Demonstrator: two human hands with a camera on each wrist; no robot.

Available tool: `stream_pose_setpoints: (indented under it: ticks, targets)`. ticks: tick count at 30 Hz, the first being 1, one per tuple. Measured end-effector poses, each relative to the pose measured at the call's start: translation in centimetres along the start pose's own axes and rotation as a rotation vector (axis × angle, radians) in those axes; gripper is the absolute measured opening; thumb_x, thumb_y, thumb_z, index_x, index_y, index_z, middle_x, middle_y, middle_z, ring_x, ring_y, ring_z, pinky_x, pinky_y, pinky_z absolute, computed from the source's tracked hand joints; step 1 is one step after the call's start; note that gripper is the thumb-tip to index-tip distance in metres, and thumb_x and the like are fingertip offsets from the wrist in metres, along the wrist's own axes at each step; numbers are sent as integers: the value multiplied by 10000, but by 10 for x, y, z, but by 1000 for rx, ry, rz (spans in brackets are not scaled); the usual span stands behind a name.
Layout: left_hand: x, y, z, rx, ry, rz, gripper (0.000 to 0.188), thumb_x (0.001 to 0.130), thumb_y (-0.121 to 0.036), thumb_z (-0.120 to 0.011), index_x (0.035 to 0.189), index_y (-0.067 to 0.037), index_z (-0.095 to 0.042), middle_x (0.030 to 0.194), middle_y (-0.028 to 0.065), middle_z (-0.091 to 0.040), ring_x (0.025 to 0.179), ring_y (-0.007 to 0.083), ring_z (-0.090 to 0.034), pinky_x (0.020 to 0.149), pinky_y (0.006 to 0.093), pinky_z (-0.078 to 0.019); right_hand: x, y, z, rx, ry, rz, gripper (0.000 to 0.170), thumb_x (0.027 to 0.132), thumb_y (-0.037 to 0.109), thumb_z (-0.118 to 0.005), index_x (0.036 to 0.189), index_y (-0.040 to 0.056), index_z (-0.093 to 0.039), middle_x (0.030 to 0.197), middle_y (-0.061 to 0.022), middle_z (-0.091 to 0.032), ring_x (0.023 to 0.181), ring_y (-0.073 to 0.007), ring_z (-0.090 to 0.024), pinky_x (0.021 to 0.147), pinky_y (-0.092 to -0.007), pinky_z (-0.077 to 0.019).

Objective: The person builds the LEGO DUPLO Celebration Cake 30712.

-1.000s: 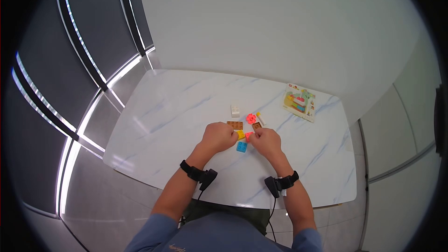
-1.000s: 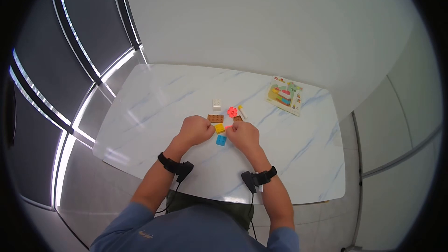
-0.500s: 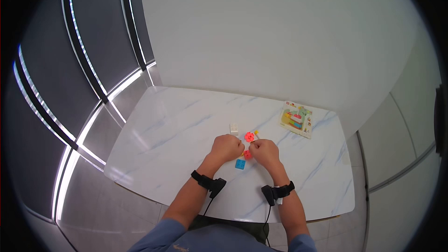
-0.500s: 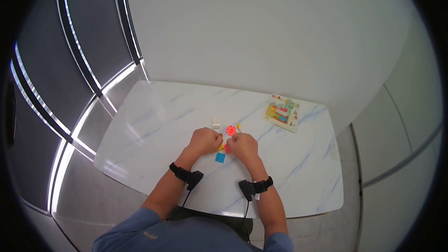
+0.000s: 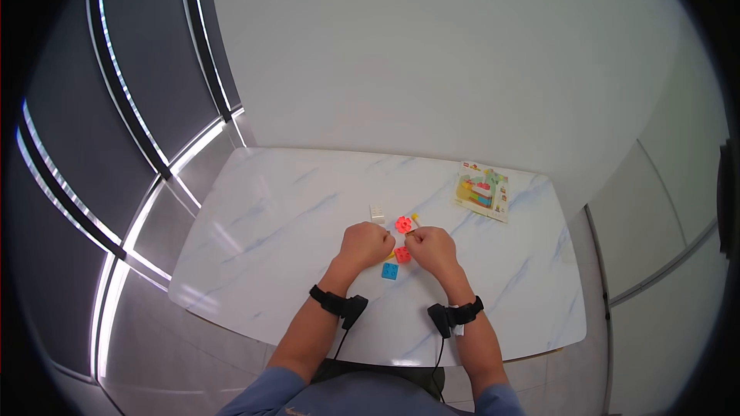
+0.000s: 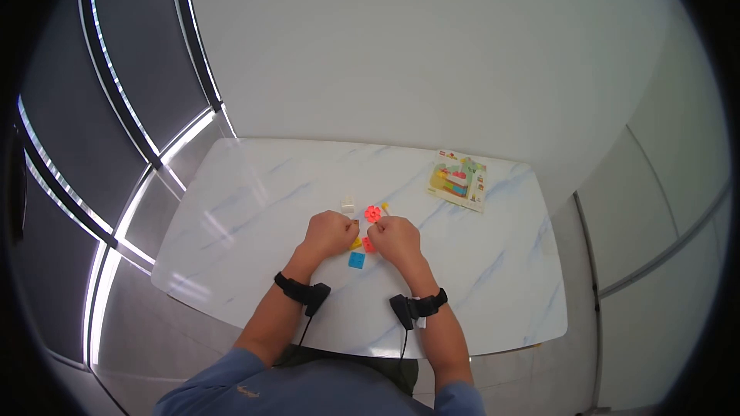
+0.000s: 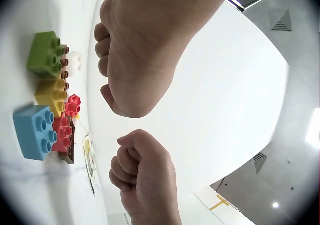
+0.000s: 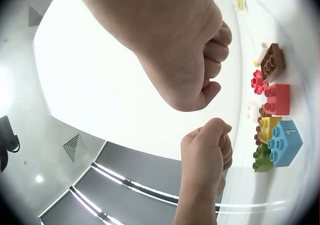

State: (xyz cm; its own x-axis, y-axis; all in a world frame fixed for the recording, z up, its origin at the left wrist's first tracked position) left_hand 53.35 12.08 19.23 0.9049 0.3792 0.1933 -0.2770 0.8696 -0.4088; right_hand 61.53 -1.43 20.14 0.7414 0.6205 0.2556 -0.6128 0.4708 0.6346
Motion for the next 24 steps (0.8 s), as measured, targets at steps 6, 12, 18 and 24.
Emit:
stream_pose_setpoints:
  ticks: [6,12,18,24]
  targets:
    - [2,-2,-4,14,21,13,296,819,-263,-537,707,-61,-723,714,163,-670,692,349,-657,646,443,-528,1,-3,-5,-15,82,-49,259,772,245,-585,627,37,-636,641,-179,-617,619,-366,-604,585,-451,-485]
    - [3,-4,-5,8,13,14,291,807,-252,-541,673,-48,-698,667,170,-643,643,354,-635,601,449,-513,1,-10,-6,5,35,-34,281,800,243,-618,615,30,-609,604,-165,-575,558,-354,-545,536,-430,-430]
    - [0,-3,-6,-44,-18,-2,291,800,-249,-553,648,-33,-674,639,175,-624,619,358,-622,580,445,-503,-1,-9,-3,28,32,-43,284,794,242,-620,608,29,-590,593,-161,-565,550,-350,-536,533,-425,-426]
    - [-2,-3,-3,-73,-21,17,283,797,-243,-550,647,-30,-662,637,175,-620,616,361,-617,576,448,-499,-1,-7,-5,32,47,-56,266,789,237,-617,626,27,-606,600,-164,-576,558,-351,-542,543,-419,-438]
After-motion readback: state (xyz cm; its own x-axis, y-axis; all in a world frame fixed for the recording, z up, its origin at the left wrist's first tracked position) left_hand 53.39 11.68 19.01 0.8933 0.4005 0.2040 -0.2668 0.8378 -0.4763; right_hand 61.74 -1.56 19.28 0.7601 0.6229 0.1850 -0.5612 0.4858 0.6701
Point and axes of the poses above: each hand's wrist, its own x-axis towards the middle knuckle, its own z-axis out of the back of the hand, y = z × x, the point moved 7 cm from there along x, towards the middle knuckle
